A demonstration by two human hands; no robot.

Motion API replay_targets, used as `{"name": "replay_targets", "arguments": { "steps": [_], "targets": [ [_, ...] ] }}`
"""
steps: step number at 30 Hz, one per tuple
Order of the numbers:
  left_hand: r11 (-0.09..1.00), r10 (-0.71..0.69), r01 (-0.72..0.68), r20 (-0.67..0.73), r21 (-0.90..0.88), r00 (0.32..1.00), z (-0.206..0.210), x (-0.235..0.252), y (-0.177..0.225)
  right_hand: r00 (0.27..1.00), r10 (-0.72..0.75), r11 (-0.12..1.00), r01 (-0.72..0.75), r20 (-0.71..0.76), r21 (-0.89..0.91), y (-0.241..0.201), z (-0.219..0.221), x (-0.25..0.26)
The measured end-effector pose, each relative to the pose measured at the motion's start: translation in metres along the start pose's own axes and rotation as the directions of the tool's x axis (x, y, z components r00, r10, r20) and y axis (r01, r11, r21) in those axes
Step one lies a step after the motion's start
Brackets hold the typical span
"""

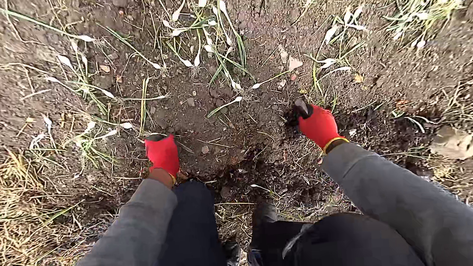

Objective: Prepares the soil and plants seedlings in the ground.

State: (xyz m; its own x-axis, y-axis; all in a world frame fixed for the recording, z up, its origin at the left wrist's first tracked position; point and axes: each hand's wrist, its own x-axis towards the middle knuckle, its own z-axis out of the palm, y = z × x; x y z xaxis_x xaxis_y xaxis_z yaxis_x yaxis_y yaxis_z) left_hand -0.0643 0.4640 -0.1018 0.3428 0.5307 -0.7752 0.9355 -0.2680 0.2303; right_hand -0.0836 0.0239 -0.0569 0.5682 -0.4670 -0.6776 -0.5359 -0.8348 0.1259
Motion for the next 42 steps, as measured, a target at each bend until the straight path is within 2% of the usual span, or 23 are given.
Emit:
{"name": "replay_targets", "arguments": {
  "steps": [3, 5, 7, 9, 12, 14, 16, 19, 22, 24, 27, 29, 30, 32, 35, 36, 38, 40, 41, 42],
  "targets": [
    [0.992, 0.061, -0.053, 0.065, -0.113, 0.996, -0.006, -0.009, -0.005, 1.000, 0.014, 1.000, -0.014, -0.008, -0.006, -0.001, 0.002, 0.003],
    [0.985, 0.173, -0.168, 0.133, -0.049, 0.976, -0.013, -0.031, -0.021, 1.000, 0.012, 1.000, -0.012, -0.002, -0.001, 0.001, 0.003, 0.001],
    [0.942, 0.314, -0.334, 0.268, 0.030, 0.911, -0.013, -0.060, -0.041, 1.000, -0.002, 1.000, 0.002, -0.005, 0.010, 0.000, 0.003, 0.002],
    [0.888, 0.361, -0.447, 0.432, 0.112, 0.826, -0.003, -0.087, -0.061, 1.000, -0.023, 0.999, 0.023, -0.008, 0.025, 0.000, 0.001, 0.001],
    [0.791, 0.283, -0.556, 0.654, 0.254, 0.702, 0.030, -0.114, -0.074, 0.998, -0.049, 0.999, 0.050, -0.033, 0.015, 0.001, 0.002, 0.002],
    [0.642, 0.212, -0.679, 0.769, 0.356, 0.603, 0.057, -0.127, -0.086, 0.997, -0.066, 0.998, 0.067, -0.041, 0.014, 0.004, 0.004, 0.004],
    [0.505, 0.159, -0.769, 0.833, 0.393, 0.530, 0.083, -0.140, -0.102, 0.996, -0.079, 0.997, 0.080, -0.052, 0.019, 0.006, 0.006, 0.004],
    [0.374, 0.078, -0.838, 0.886, 0.398, 0.456, 0.122, -0.159, -0.124, 0.991, -0.113, 0.993, 0.115, -0.073, 0.022, 0.007, 0.005, 0.004],
    [0.279, 0.041, -0.878, 0.908, 0.390, 0.416, 0.156, -0.172, -0.153, 0.982, -0.153, 0.987, 0.157, -0.107, 0.029, 0.011, 0.005, 0.003],
    [0.238, 0.048, -0.886, 0.907, 0.397, 0.419, 0.175, -0.178, -0.172, 0.972, -0.182, 0.982, 0.187, -0.151, 0.020, 0.012, 0.003, 0.001],
    [0.177, 0.154, -0.889, 0.881, 0.422, 0.448, 0.193, -0.184, -0.198, 0.949, -0.210, 0.976, 0.218, -0.234, 0.009, 0.020, 0.013, -0.011],
    [0.139, 0.204, -0.896, 0.874, 0.421, 0.442, 0.196, -0.184, -0.202, 0.924, -0.230, 0.964, 0.259, -0.307, 0.058, 0.033, 0.022, -0.022],
    [0.138, 0.218, -0.896, 0.870, 0.421, 0.442, 0.193, -0.183, -0.200, 0.913, -0.224, 0.957, 0.273, -0.341, 0.101, 0.044, 0.029, -0.030],
    [0.211, 0.251, -0.882, 0.849, 0.421, 0.465, 0.183, -0.177, -0.191, 0.881, -0.194, 0.918, 0.319, -0.432, 0.238, 0.068, 0.031, -0.047],
    [0.437, 0.331, -0.833, 0.800, 0.341, 0.501, 0.158, -0.175, -0.177, 0.838, -0.074, 0.768, 0.394, -0.540, 0.506, 0.118, 0.021, -0.115],
    [0.529, 0.359, -0.794, 0.769, 0.300, 0.530, 0.151, -0.175, -0.172, 0.822, -0.039, 0.667, 0.445, -0.569, 0.597, 0.139, 0.024, -0.147],
    [0.681, 0.408, -0.703, 0.692, 0.203, 0.595, 0.138, -0.177, -0.165, 0.838, -0.015, 0.380, 0.509, -0.546, 0.772, 0.177, 0.043, -0.215],
    [0.789, 0.411, -0.606, 0.642, 0.105, 0.647, 0.130, -0.173, -0.158, 0.814, -0.090, 0.167, 0.580, -0.573, 0.797, 0.182, 0.077, -0.269],
    [0.816, 0.408, -0.573, 0.624, 0.078, 0.667, 0.125, -0.169, -0.154, 0.789, -0.144, 0.149, 0.614, -0.597, 0.775, 0.166, 0.093, -0.285],
    [0.813, 0.420, -0.577, 0.608, 0.078, 0.674, 0.120, -0.168, -0.151, 0.789, -0.132, 0.236, 0.613, -0.600, 0.754, 0.142, 0.114, -0.293]
  ]
}}
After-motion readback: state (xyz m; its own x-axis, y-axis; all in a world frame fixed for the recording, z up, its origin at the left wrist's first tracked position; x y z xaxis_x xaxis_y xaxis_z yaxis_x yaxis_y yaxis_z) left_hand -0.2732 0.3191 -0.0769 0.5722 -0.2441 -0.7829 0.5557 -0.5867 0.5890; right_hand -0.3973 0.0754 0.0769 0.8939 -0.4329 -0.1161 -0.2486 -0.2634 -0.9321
